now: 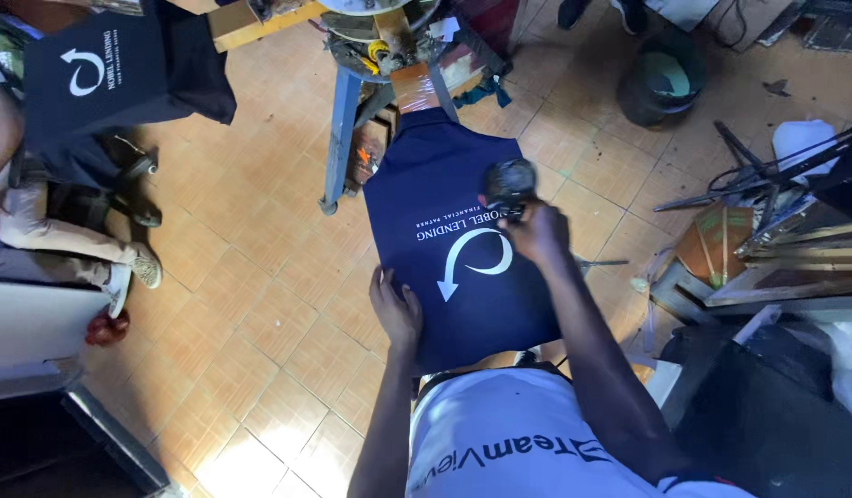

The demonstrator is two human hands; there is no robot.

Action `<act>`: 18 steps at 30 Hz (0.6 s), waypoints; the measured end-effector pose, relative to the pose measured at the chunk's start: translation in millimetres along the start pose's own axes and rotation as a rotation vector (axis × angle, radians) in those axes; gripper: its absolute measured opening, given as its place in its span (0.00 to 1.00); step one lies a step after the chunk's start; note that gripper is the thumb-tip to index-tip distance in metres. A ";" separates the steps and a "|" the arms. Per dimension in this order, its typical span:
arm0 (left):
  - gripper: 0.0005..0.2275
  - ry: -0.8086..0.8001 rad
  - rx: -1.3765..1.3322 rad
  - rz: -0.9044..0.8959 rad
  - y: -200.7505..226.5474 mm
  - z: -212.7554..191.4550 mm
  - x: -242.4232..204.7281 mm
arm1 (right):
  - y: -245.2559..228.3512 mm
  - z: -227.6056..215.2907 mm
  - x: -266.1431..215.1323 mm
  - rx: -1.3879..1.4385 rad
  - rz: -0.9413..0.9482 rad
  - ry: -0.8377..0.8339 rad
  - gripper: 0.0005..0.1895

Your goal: The person uses a heat gun to apply heat to a printed logo on a dark blue t-shirt laid flat on a workbench. The person repeatedly moves the heat gun over the logo area while holding the fabric with the other hand.

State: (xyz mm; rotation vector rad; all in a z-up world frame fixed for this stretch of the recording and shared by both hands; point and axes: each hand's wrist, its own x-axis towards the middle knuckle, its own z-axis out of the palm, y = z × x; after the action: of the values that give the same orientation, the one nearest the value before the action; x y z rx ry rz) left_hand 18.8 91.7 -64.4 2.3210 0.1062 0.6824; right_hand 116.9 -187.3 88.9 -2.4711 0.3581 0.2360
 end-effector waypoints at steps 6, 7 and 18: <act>0.20 0.008 -0.003 -0.013 -5.8 15.8 11.2 | 31.5 -15.5 -5.2 0.008 0.139 -0.013 0.15; 0.20 0.002 -0.003 -0.012 -4.7 15.7 9.8 | 35.1 -13.7 -4.5 0.009 0.144 -0.014 0.15; 0.17 0.019 -0.031 0.024 3.6 12.5 8.8 | -18.2 7.9 -27.7 0.017 -0.023 -0.137 0.20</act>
State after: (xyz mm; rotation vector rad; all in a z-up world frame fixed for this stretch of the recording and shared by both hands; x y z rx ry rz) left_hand 32.3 83.7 -65.8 2.2899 0.0764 0.7135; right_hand 95.7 -163.1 99.8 -2.4257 0.2719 0.3884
